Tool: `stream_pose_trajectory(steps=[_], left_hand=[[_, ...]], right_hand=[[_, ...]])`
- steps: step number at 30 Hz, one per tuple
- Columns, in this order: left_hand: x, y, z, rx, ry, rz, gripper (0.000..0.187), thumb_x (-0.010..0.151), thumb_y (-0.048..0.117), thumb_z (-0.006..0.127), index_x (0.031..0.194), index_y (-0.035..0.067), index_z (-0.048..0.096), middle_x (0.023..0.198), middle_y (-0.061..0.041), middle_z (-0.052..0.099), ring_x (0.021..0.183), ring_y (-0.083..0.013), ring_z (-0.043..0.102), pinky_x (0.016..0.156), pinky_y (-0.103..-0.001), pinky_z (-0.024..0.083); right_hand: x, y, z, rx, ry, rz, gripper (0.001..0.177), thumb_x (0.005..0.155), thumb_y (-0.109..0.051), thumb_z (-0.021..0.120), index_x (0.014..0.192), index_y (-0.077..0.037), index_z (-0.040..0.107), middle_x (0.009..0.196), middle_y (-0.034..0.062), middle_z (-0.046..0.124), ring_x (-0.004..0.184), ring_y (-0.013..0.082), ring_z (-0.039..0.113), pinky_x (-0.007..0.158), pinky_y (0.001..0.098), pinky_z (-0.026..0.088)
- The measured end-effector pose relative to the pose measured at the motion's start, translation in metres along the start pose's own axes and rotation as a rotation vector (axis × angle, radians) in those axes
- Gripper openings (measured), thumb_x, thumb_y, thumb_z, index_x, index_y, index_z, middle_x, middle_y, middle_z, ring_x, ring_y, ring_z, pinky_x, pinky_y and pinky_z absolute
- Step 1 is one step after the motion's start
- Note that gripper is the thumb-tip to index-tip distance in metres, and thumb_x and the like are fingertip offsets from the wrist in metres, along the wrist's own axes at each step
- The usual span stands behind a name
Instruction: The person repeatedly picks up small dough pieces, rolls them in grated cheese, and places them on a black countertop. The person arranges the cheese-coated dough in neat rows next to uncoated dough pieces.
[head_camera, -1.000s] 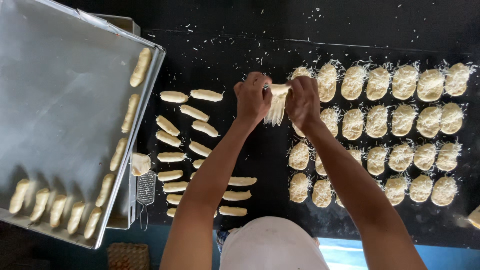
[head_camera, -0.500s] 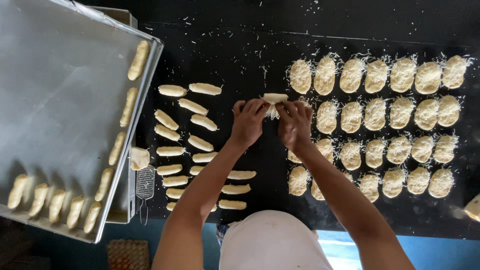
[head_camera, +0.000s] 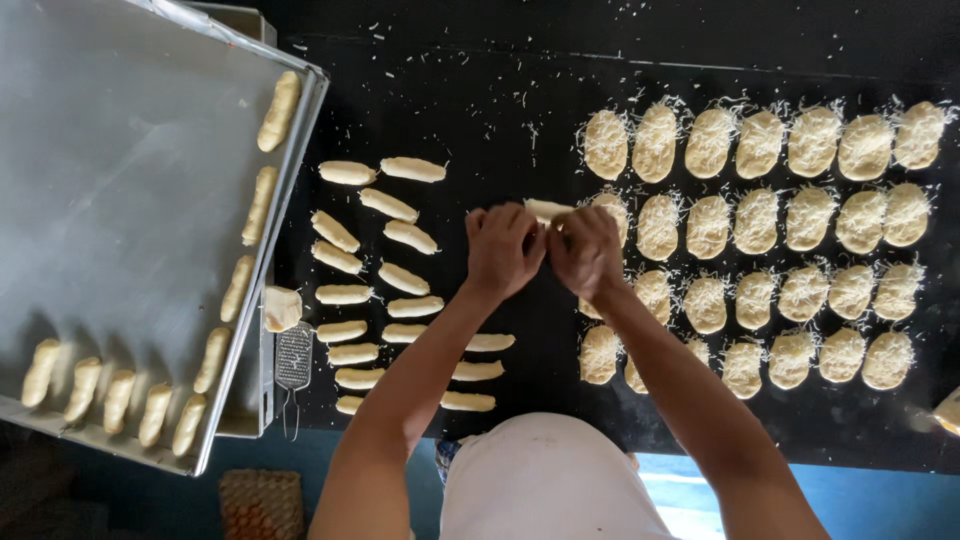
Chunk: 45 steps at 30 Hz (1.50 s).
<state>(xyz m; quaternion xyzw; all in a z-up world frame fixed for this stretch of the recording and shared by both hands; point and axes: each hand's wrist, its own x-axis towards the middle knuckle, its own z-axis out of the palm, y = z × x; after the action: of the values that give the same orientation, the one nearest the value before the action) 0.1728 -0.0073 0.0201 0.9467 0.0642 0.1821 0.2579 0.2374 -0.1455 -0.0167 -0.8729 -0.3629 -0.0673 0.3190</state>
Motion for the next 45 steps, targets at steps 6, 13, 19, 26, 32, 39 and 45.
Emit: stream_pose_trajectory(steps=[6,13,19,26,32,39,45], left_hand=[[0.03,-0.005,0.012,-0.084,-0.033,-0.021,0.026,0.09,0.015,0.046,0.116,0.015,0.046,0.093,-0.001,0.058,0.086,-0.0172,0.059,0.081,-0.032,0.037],[-0.007,0.014,-0.026,0.069,-0.336,0.109,0.044,0.089,0.016,0.045,0.131,0.012,0.034,0.102,-0.002,0.052,0.103,-0.0179,0.05,0.088,-0.035,0.032],[-0.04,0.023,-0.018,0.052,-0.187,-0.124,0.044,0.086,0.021,0.042,0.13,0.016,0.042,0.098,0.008,0.051,0.094,-0.0017,0.044,0.085,-0.024,0.031],[-0.029,0.002,0.004,0.037,-0.292,0.102,0.036,0.091,0.012,0.043,0.126,0.009,0.039,0.097,-0.004,0.048,0.093,-0.017,0.048,0.082,-0.037,0.026],[-0.042,0.016,-0.031,0.014,-0.447,0.126,0.032,0.086,0.014,0.049,0.116,0.008,0.044,0.092,-0.004,0.049,0.09,-0.0172,0.047,0.083,-0.038,0.027],[-0.064,0.002,-0.003,0.075,-0.569,-0.018,0.042,0.073,0.028,0.057,0.109,0.01,0.044,0.082,-0.001,0.05,0.079,-0.0183,0.051,0.079,-0.037,0.029],[-0.041,-0.02,-0.081,0.046,-0.68,-0.189,0.028,0.061,0.032,0.052,0.087,0.022,0.05,0.087,0.004,0.049,0.082,-0.0231,0.055,0.074,-0.039,0.031]], right_hand=[[0.061,-0.047,-0.049,0.158,-0.236,0.253,0.05,0.085,0.0,0.052,0.13,0.0,0.029,0.094,0.0221,0.059,0.095,0.0384,0.054,0.083,0.0465,0.045],[0.0,-0.031,-0.023,0.039,-0.28,0.026,0.056,0.084,-0.004,0.049,0.135,0.002,0.027,0.093,0.0188,0.06,0.093,0.0315,0.055,0.084,0.0372,0.047],[-0.019,-0.036,-0.035,0.083,-0.301,-0.053,0.056,0.08,-0.013,0.056,0.133,-0.004,0.038,0.091,0.0089,0.06,0.088,0.0253,0.054,0.081,0.0352,0.047],[-0.002,-0.029,-0.027,0.041,-0.181,-0.059,0.049,0.084,-0.012,0.055,0.131,-0.004,0.041,0.088,0.0102,0.061,0.088,0.0274,0.057,0.083,0.0359,0.044],[-0.027,-0.041,-0.038,0.142,-0.318,-0.018,0.056,0.077,-0.009,0.059,0.131,-0.005,0.042,0.086,0.0088,0.061,0.088,0.0277,0.056,0.08,0.0361,0.046],[-0.012,-0.064,-0.061,0.278,-0.572,0.185,0.064,0.074,-0.012,0.061,0.134,-0.015,0.038,0.092,0.0087,0.062,0.093,0.0314,0.055,0.083,0.0439,0.043],[-0.003,-0.07,-0.07,0.388,-0.177,0.233,0.036,0.072,-0.017,0.072,0.107,-0.018,0.063,0.094,0.0011,0.062,0.093,0.025,0.059,0.083,0.0378,0.046]])
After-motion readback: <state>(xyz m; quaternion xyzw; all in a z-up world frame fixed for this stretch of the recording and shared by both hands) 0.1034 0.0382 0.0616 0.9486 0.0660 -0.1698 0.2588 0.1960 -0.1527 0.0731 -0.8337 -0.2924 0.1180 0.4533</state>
